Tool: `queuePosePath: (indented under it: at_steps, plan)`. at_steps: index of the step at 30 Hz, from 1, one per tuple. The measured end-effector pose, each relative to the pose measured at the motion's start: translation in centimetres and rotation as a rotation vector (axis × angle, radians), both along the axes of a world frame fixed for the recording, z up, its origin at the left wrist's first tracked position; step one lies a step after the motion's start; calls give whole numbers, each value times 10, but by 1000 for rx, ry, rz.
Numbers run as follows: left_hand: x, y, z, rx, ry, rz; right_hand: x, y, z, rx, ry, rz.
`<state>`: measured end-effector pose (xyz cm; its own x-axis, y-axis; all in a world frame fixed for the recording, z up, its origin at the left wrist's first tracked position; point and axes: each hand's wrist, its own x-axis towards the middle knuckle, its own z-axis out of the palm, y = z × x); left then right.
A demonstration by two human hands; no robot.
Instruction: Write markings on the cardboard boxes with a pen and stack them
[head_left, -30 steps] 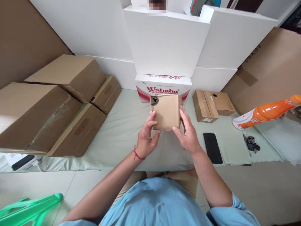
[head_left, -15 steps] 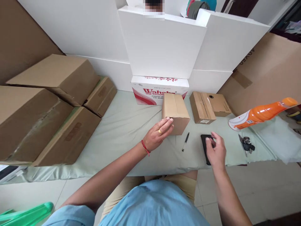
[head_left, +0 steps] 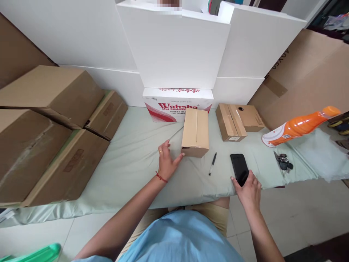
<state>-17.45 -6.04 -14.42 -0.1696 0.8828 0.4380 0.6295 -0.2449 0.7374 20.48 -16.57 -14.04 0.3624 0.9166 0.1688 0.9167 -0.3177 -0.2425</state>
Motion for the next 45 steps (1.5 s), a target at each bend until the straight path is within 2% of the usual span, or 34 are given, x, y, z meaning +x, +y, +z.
queuePosePath:
  at_steps: [3, 6, 9, 12, 16, 18, 21, 23, 26, 29, 32, 35, 39, 41, 45]
  plan:
    - [9, 0, -9, -226, -93, -50, 7, 12, 3, -50, -34, -40]
    - [19, 6, -10, -278, -114, -88, 12, 27, 10, -186, -30, -123]
    - [24, 11, -7, -307, -119, -104, 19, 38, 22, -299, 34, -108]
    - [25, 11, -4, -316, -124, -96, 26, 37, 32, -298, 133, -104]
    - [26, 7, -6, -325, -144, -55, 34, 21, 34, -257, 247, -153]
    - [26, 7, -9, -334, -151, -46, 31, 10, 34, -147, 419, -169]
    - [25, 9, -11, -348, -158, -53, 9, 4, 43, 30, 975, -97]
    - [26, 12, -13, -354, -167, -57, -19, 12, 54, 83, 1341, 31]
    - [30, 14, -12, -344, -188, -58, -70, 45, 68, 120, 1558, 147]
    - [36, 9, -5, -288, -206, -88, -115, 80, 73, 173, 1657, 197]
    - [38, -3, 10, -195, -207, -116, -142, 95, 76, 203, 1691, 249]
    - [35, -20, 31, -64, -173, -139, -149, 91, 89, 246, 1705, 341]
    - [30, -31, 51, 318, 68, -175, -147, 82, 112, 275, 1683, 449]
    - [29, -29, 52, 395, 204, -168, -148, 82, 119, 286, 1628, 455]
    - [24, -16, 47, 367, 376, -56, -155, 86, 118, 272, 1515, 451]
